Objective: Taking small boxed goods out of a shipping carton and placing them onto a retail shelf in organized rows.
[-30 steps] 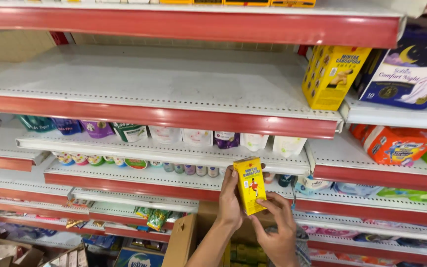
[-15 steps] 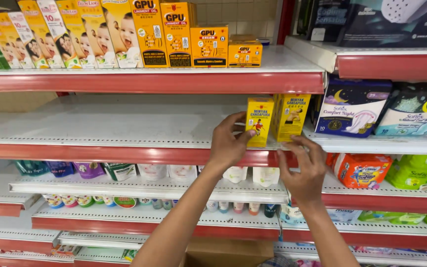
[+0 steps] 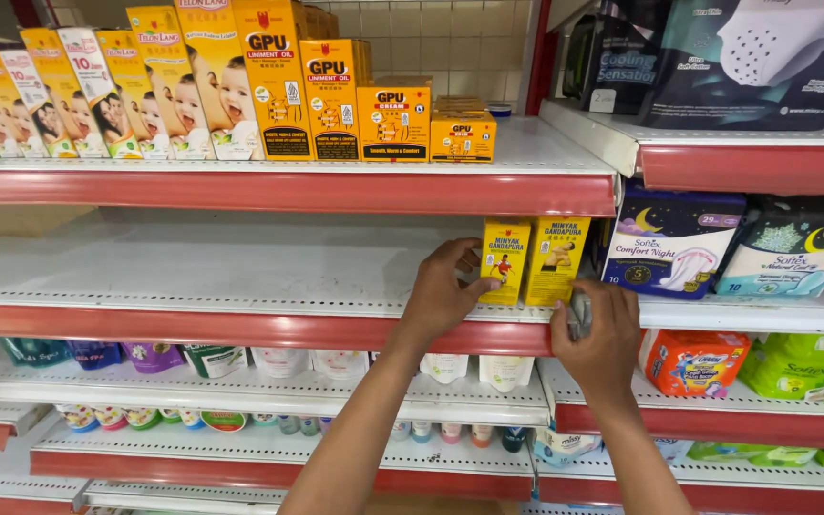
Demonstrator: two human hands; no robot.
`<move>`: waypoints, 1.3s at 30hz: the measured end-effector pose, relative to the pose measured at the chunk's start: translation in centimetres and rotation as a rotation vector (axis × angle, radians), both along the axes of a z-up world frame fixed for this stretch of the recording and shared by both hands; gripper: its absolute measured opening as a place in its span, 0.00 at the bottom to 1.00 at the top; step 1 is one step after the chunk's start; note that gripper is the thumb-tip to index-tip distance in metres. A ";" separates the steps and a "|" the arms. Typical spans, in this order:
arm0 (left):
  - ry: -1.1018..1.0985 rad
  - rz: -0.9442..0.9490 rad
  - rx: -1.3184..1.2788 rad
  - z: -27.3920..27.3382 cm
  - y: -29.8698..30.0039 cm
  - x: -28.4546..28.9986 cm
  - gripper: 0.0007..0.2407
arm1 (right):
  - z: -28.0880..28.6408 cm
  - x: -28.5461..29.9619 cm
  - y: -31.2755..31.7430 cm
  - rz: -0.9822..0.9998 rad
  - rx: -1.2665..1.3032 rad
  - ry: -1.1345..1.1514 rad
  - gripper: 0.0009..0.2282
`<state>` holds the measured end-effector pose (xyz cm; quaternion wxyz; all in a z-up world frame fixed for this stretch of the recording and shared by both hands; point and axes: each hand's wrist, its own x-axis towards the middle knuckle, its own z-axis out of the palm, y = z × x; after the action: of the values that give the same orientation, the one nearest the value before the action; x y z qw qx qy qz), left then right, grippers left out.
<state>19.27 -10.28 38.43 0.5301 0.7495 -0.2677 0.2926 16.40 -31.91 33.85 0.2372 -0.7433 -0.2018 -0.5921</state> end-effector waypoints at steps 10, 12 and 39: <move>0.059 -0.005 0.029 0.3 -0.6 0.4 0.20 | 0.0 -0.1 0.4 -0.004 0.003 -0.033 0.11; 0.060 0.007 0.049 0.4 -0.6 0.4 0.20 | -0.1 0.0 0.4 -0.018 0.002 -0.039 0.11; -0.295 0.247 0.378 -22.3 7.0 -14.4 0.08 | -28.9 -6.7 3.7 0.422 0.226 0.339 0.02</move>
<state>4.90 -3.29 16.15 0.2962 0.8115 -0.2984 0.4059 9.70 -28.26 4.94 0.4669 -0.7421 -0.2422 -0.4156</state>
